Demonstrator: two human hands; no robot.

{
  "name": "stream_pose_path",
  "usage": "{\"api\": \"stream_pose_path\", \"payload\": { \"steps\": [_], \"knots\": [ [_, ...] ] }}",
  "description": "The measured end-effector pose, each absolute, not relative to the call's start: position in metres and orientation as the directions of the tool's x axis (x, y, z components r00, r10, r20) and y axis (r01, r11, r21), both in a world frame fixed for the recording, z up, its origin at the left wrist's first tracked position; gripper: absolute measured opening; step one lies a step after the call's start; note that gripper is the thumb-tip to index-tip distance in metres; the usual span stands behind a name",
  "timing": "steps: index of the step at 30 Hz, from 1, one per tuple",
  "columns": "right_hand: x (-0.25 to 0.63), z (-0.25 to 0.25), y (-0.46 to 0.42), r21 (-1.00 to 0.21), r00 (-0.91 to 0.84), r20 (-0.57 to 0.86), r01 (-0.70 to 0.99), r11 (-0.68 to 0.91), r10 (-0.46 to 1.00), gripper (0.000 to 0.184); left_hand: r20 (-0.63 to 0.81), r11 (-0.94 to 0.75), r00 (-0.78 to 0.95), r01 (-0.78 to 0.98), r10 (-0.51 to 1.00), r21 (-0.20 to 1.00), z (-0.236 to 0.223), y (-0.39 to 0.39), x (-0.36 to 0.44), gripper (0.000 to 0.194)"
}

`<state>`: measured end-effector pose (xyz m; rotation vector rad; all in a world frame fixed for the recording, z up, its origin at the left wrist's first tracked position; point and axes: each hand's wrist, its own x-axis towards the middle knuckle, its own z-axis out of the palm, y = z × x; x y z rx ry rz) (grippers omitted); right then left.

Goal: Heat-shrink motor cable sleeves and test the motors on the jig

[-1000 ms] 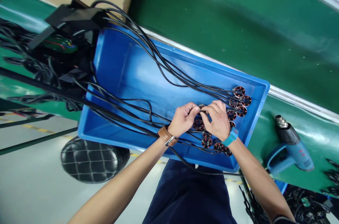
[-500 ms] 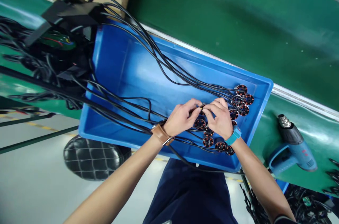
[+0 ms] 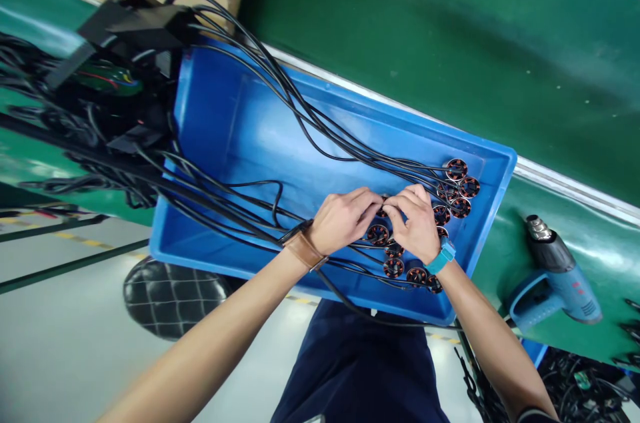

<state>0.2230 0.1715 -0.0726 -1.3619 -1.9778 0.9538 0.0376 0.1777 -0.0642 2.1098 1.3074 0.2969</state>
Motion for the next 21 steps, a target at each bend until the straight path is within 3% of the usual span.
{"api": "stream_pose_path", "payload": {
  "steps": [6, 12, 15, 21],
  "knots": [
    [0.2240, -0.0762, 0.1693, -0.746, -0.370, 0.076, 0.595, 0.299, 0.926, 0.017, -0.137, -0.048, 0.295, 0.545, 0.946, 0.837, -0.0747, 0.1737, 0.0427, 0.013],
    [0.2238, -0.0778, 0.1680, -0.644, -0.431, 0.089, 0.663, 0.382, 0.898, 0.021, -0.138, -0.019, 0.281, 0.491, 0.950, 0.871, -0.0750, 0.1719, 0.0429, 0.015],
    [0.2245, -0.0773, 0.1683, -0.692, -0.411, 0.071, 0.636, 0.342, 0.909, 0.017, -0.162, 0.018, 0.295, 0.435, 0.942, 0.900, -0.0734, 0.1711, 0.0404, 0.015],
    [0.2263, -0.0764, 0.1700, -0.758, -0.388, 0.067, 0.579, 0.300, 0.919, 0.007, -0.337, 0.253, 0.231, 0.327, 0.913, 0.910, -0.0733, 0.1688, 0.0374, 0.011]
  ]
}}
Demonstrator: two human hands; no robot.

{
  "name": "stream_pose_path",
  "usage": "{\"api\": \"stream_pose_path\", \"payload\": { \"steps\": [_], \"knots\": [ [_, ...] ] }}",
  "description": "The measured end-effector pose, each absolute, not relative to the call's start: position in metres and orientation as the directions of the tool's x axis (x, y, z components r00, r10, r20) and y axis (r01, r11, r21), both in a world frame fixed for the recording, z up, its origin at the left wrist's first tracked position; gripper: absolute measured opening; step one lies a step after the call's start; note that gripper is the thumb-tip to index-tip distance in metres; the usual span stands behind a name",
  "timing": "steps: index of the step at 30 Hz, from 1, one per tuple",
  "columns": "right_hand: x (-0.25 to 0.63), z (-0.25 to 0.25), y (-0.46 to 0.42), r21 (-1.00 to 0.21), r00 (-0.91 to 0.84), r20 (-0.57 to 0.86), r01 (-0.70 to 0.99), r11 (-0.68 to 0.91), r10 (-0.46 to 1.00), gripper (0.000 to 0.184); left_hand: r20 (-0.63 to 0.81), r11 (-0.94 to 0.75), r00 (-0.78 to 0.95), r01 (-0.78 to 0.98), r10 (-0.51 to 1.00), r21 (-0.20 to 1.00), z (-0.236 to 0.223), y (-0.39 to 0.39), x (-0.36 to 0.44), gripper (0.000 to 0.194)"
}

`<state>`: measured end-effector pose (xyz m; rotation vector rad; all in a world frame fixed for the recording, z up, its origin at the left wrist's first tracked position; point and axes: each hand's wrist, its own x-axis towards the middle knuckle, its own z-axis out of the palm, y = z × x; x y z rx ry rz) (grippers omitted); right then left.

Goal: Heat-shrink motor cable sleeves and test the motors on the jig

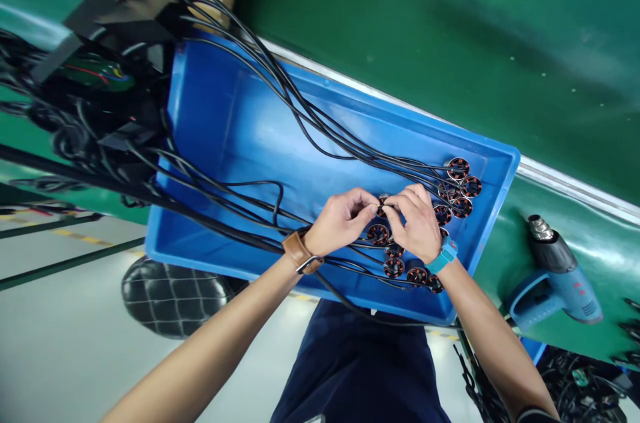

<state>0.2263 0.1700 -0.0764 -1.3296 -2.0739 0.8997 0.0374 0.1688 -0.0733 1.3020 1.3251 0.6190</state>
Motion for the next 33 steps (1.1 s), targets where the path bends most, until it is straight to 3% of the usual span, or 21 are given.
{"api": "stream_pose_path", "payload": {
  "steps": [7, 17, 28, 33],
  "knots": [
    [0.227, -0.077, 0.171, -0.756, -0.404, 0.062, 0.578, 0.307, 0.913, 0.008, -0.405, 0.348, 0.198, 0.270, 0.892, 0.898, -0.076, 0.170, 0.040, 0.011],
    [0.224, -0.080, 0.168, -0.688, -0.427, 0.102, 0.622, 0.374, 0.898, 0.013, -0.272, 0.196, 0.248, 0.291, 0.930, 0.936, -0.075, 0.169, 0.041, 0.016],
    [0.226, -0.075, 0.173, -0.790, -0.389, 0.067, 0.542, 0.287, 0.919, 0.012, -0.304, 0.209, 0.256, 0.340, 0.918, 0.917, -0.067, 0.169, 0.040, 0.008],
    [0.226, -0.074, 0.173, -0.791, -0.392, 0.068, 0.539, 0.289, 0.917, 0.012, -0.227, 0.105, 0.265, 0.409, 0.937, 0.907, -0.066, 0.171, 0.045, 0.007]
  ]
}}
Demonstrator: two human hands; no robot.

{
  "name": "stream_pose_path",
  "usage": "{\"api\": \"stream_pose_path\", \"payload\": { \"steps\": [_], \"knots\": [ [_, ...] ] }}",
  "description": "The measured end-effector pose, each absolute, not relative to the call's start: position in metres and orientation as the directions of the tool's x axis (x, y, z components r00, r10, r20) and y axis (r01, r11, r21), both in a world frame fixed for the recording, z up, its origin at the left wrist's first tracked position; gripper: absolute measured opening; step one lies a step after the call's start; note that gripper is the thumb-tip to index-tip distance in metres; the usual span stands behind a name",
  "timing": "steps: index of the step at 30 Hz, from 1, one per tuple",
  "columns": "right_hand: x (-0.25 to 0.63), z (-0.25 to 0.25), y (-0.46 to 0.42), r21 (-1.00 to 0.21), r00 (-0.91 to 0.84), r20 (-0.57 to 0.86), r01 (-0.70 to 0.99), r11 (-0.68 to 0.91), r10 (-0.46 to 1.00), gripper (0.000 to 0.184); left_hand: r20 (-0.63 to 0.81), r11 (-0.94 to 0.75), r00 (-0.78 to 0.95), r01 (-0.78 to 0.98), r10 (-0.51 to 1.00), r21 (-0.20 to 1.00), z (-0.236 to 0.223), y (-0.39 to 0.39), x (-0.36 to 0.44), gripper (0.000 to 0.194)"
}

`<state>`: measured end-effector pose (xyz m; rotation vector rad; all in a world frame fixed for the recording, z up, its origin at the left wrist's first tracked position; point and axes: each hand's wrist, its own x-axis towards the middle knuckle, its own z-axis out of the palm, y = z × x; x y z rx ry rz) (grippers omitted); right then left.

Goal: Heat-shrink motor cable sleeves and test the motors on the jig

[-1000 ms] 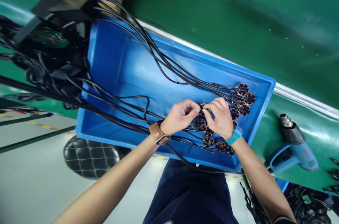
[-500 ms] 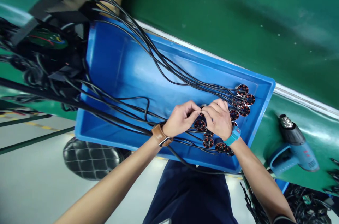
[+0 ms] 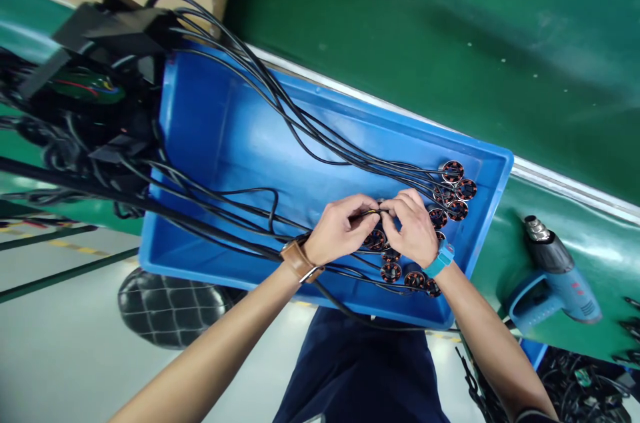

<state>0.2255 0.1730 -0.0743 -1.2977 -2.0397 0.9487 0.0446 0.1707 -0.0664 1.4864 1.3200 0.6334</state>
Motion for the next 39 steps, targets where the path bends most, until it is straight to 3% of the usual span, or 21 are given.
{"api": "stream_pose_path", "payload": {
  "steps": [11, 23, 30, 39],
  "knots": [
    [0.226, -0.077, 0.172, -0.772, -0.415, 0.057, 0.558, 0.303, 0.908, 0.010, -0.113, -0.075, 0.334, 0.502, 0.936, 0.861, -0.074, 0.172, 0.045, 0.016],
    [0.224, -0.078, 0.172, -0.782, -0.386, 0.075, 0.549, 0.294, 0.919, 0.010, -0.200, -0.004, 0.345, 0.509, 0.917, 0.861, -0.072, 0.172, 0.039, 0.023],
    [0.224, -0.079, 0.171, -0.786, -0.376, 0.068, 0.551, 0.282, 0.924, 0.011, -0.206, -0.012, 0.276, 0.623, 0.939, 0.782, -0.068, 0.167, 0.047, 0.011],
    [0.222, -0.076, 0.172, -0.775, -0.380, 0.098, 0.551, 0.310, 0.920, 0.012, -0.009, -0.173, 0.324, 0.526, 0.946, 0.833, -0.084, 0.169, 0.047, 0.017]
  ]
}}
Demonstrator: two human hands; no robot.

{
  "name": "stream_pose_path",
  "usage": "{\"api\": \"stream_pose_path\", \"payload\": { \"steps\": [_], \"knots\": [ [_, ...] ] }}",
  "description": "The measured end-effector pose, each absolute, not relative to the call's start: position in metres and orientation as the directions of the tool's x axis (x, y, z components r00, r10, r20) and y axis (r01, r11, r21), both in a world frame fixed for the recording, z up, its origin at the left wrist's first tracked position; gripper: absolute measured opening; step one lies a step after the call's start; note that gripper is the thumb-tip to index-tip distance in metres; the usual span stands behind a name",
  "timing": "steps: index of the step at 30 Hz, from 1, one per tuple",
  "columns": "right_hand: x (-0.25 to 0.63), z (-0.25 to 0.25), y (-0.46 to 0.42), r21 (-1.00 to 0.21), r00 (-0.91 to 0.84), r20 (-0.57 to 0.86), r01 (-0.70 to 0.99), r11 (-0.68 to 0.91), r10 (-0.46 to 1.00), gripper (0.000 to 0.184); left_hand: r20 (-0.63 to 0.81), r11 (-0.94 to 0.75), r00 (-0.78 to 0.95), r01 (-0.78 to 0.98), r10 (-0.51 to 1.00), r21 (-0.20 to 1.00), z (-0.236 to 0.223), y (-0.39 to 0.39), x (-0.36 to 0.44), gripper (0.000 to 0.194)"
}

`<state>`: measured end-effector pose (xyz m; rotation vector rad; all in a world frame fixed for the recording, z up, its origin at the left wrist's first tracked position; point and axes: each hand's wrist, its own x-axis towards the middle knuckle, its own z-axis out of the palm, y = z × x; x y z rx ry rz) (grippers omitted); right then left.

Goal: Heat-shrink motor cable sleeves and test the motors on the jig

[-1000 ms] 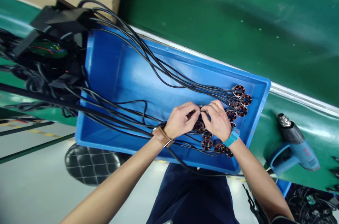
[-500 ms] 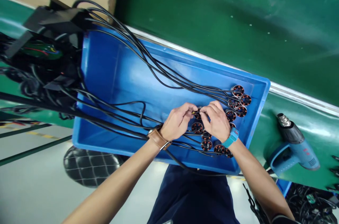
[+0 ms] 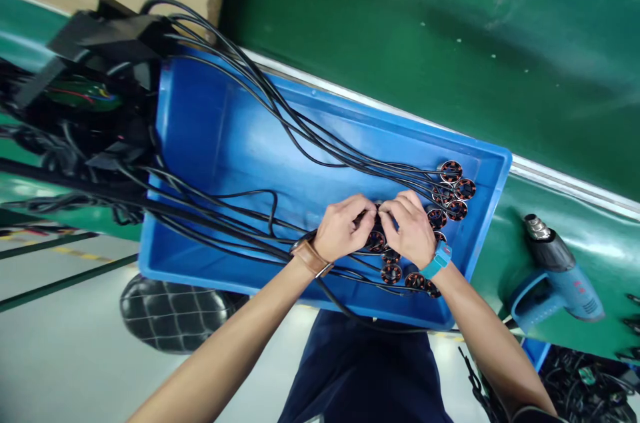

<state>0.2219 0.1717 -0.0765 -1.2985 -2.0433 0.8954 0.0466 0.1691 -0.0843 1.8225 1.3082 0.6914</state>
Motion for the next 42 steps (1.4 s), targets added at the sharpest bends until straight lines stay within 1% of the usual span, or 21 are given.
{"api": "stream_pose_path", "payload": {
  "steps": [8, 11, 14, 16, 17, 19, 22, 26, 30, 35, 37, 40, 41, 42],
  "knots": [
    [0.222, -0.078, 0.171, -0.766, -0.373, 0.092, 0.566, 0.305, 0.923, 0.012, -0.032, -0.183, 0.338, 0.585, 0.941, 0.790, -0.090, 0.173, 0.048, 0.027],
    [0.222, -0.077, 0.171, -0.768, -0.368, 0.089, 0.566, 0.299, 0.925, 0.012, -0.084, -0.104, 0.307, 0.550, 0.948, 0.828, -0.086, 0.175, 0.045, 0.032],
    [0.222, -0.077, 0.171, -0.773, -0.367, 0.093, 0.559, 0.299, 0.926, 0.012, -0.169, 0.023, 0.285, 0.452, 0.944, 0.892, -0.078, 0.175, 0.041, 0.034],
    [0.222, -0.077, 0.171, -0.775, -0.365, 0.095, 0.557, 0.299, 0.926, 0.012, -0.195, 0.060, 0.290, 0.414, 0.937, 0.908, -0.074, 0.174, 0.040, 0.031],
    [0.222, -0.077, 0.171, -0.775, -0.365, 0.094, 0.557, 0.298, 0.926, 0.012, -0.197, 0.061, 0.290, 0.417, 0.937, 0.907, -0.073, 0.173, 0.040, 0.025],
    [0.223, -0.077, 0.171, -0.775, -0.364, 0.090, 0.559, 0.294, 0.927, 0.012, -0.181, 0.035, 0.286, 0.448, 0.941, 0.893, -0.074, 0.172, 0.041, 0.012],
    [0.222, -0.078, 0.170, -0.774, -0.364, 0.083, 0.562, 0.290, 0.928, 0.012, -0.126, -0.027, 0.288, 0.474, 0.949, 0.880, -0.078, 0.171, 0.044, 0.003],
    [0.221, -0.078, 0.170, -0.766, -0.367, 0.093, 0.568, 0.302, 0.925, 0.012, -0.069, -0.081, 0.309, 0.449, 0.949, 0.890, -0.083, 0.171, 0.044, 0.014],
    [0.221, -0.076, 0.169, -0.755, -0.371, 0.109, 0.573, 0.319, 0.922, 0.011, -0.048, -0.106, 0.327, 0.437, 0.944, 0.893, -0.086, 0.172, 0.043, 0.018],
    [0.221, -0.081, 0.170, -0.749, -0.369, 0.099, 0.584, 0.313, 0.924, 0.014, -0.045, -0.126, 0.327, 0.484, 0.944, 0.866, -0.090, 0.173, 0.045, 0.028],
    [0.219, -0.081, 0.172, -0.750, -0.365, 0.089, 0.588, 0.304, 0.927, 0.015, -0.059, -0.122, 0.334, 0.496, 0.941, 0.860, -0.088, 0.173, 0.045, 0.027],
    [0.223, -0.066, 0.171, -0.757, -0.388, 0.052, 0.586, 0.290, 0.920, 0.014, -0.137, -0.072, 0.346, 0.529, 0.928, 0.846, -0.078, 0.170, 0.042, 0.016],
    [0.230, -0.056, 0.167, -0.752, -0.385, 0.029, 0.599, 0.274, 0.923, 0.017, -0.175, -0.048, 0.347, 0.549, 0.921, 0.834, -0.073, 0.169, 0.040, 0.022],
    [0.241, -0.044, 0.160, -0.732, -0.350, 0.011, 0.636, 0.246, 0.937, 0.023, -0.213, -0.027, 0.348, 0.572, 0.913, 0.820, -0.068, 0.168, 0.039, 0.035]
  ]
}}
